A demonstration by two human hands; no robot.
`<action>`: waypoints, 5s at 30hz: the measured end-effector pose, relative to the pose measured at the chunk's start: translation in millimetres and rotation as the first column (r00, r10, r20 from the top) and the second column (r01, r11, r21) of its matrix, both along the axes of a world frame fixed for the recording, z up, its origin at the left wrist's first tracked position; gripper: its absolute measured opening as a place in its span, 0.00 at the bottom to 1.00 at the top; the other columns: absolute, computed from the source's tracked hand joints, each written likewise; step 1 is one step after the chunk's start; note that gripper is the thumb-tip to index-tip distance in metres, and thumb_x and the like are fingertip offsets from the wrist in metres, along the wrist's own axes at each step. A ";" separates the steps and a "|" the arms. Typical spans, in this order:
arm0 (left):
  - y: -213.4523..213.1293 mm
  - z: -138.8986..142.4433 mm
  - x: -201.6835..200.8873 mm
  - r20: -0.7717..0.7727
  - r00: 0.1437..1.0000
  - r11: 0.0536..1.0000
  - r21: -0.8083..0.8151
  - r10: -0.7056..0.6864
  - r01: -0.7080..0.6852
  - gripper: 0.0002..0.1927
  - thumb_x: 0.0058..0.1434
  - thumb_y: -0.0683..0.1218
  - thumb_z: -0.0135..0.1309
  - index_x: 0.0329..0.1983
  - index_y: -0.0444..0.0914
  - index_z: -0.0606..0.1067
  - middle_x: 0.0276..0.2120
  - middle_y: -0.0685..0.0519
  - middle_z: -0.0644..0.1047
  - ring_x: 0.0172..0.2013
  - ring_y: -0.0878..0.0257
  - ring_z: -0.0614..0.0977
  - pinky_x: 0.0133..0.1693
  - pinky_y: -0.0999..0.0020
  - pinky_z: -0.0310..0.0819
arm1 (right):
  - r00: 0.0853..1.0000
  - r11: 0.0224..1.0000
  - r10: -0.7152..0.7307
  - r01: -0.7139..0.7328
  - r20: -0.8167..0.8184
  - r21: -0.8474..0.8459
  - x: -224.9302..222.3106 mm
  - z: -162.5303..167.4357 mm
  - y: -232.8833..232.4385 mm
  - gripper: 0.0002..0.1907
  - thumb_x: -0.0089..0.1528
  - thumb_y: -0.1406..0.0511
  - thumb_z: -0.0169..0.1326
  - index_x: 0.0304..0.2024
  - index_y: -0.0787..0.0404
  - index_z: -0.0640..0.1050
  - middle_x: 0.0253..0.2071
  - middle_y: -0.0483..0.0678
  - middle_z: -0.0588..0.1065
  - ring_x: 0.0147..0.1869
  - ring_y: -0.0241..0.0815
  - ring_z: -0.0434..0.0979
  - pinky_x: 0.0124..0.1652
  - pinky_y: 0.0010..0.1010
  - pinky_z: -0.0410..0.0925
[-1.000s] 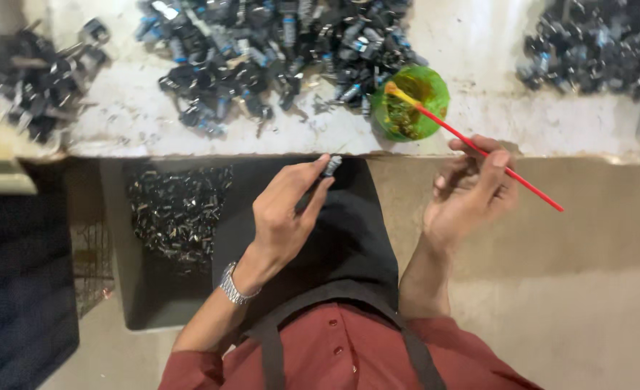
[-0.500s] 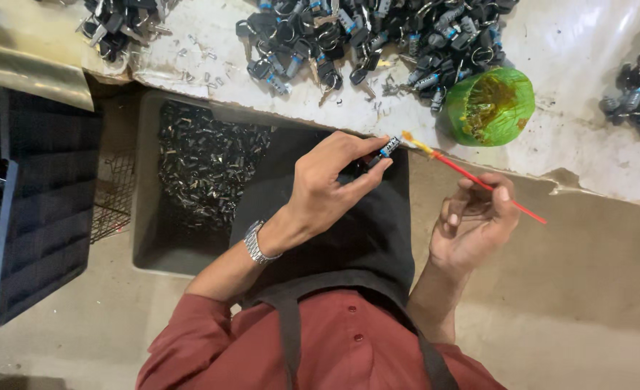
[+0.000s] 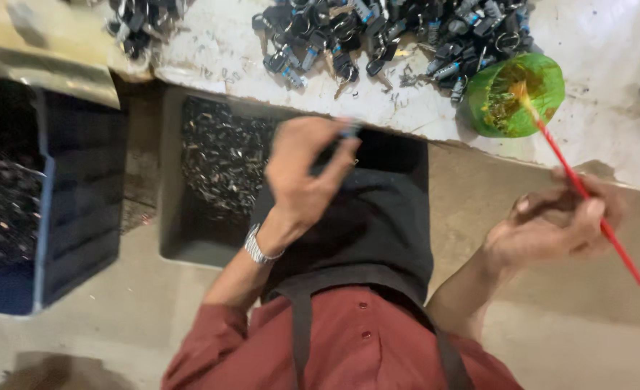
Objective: The person picks small metal lock components one at a time from a pile on the workbench, holds each in one hand, and uses a long red-handled brush dipped in a green container of yellow liquid to apply the liquid to the part. They then manipulate and set the treated part aside and reach for the next component, repeating the cycle.
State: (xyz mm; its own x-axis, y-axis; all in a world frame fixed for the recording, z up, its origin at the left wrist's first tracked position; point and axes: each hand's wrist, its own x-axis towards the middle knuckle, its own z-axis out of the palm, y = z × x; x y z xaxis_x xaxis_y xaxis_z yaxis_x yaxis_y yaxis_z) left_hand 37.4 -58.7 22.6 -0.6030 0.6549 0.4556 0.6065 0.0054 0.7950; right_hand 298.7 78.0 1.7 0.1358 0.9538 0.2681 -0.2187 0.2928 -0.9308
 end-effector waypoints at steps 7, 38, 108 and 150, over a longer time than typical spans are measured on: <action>-5.8 -1.1 -7.5 -0.299 0.950 0.976 -0.162 0.090 -0.144 0.16 0.65 0.43 0.61 0.56 0.48 0.78 0.52 0.57 0.73 0.60 0.55 0.68 0.65 0.55 0.57 | 0.947 0.995 0.085 -0.065 0.309 -0.075 -22.6 3.1 6.0 0.15 0.79 0.62 0.51 0.48 0.71 0.79 0.31 0.54 0.77 0.23 0.31 0.66 0.23 0.20 0.56; 15.2 -0.5 15.4 0.198 0.971 0.991 0.028 -0.130 0.127 0.16 0.60 0.38 0.68 0.50 0.38 0.79 0.44 0.54 0.80 0.47 0.60 0.81 0.49 0.69 0.79 | 0.816 0.867 0.497 -0.449 0.294 -0.218 -85.2 20.8 -34.3 0.08 0.65 0.79 0.59 0.44 0.64 0.80 0.48 0.50 0.80 0.36 0.26 0.74 0.32 0.17 0.68; -28.7 -9.2 -15.3 -0.195 0.944 0.950 -0.115 0.266 -0.291 0.19 0.63 0.36 0.63 0.56 0.41 0.78 0.56 0.56 0.74 0.59 0.56 0.72 0.64 0.62 0.61 | 0.954 0.983 0.092 -0.041 0.287 -0.178 14.0 -39.2 7.4 0.18 0.80 0.61 0.43 0.47 0.69 0.78 0.42 0.54 0.79 0.24 0.31 0.65 0.23 0.17 0.53; 19.5 -7.7 17.1 0.566 0.769 0.942 0.040 -0.296 0.333 0.11 0.64 0.36 0.60 0.50 0.36 0.78 0.37 0.56 0.78 0.34 0.72 0.75 0.38 0.77 0.72 | 0.794 0.761 0.607 -0.569 0.035 -0.311 -94.1 15.3 -23.2 0.06 0.66 0.78 0.60 0.44 0.68 0.81 0.48 0.55 0.80 0.33 0.29 0.72 0.30 0.17 0.65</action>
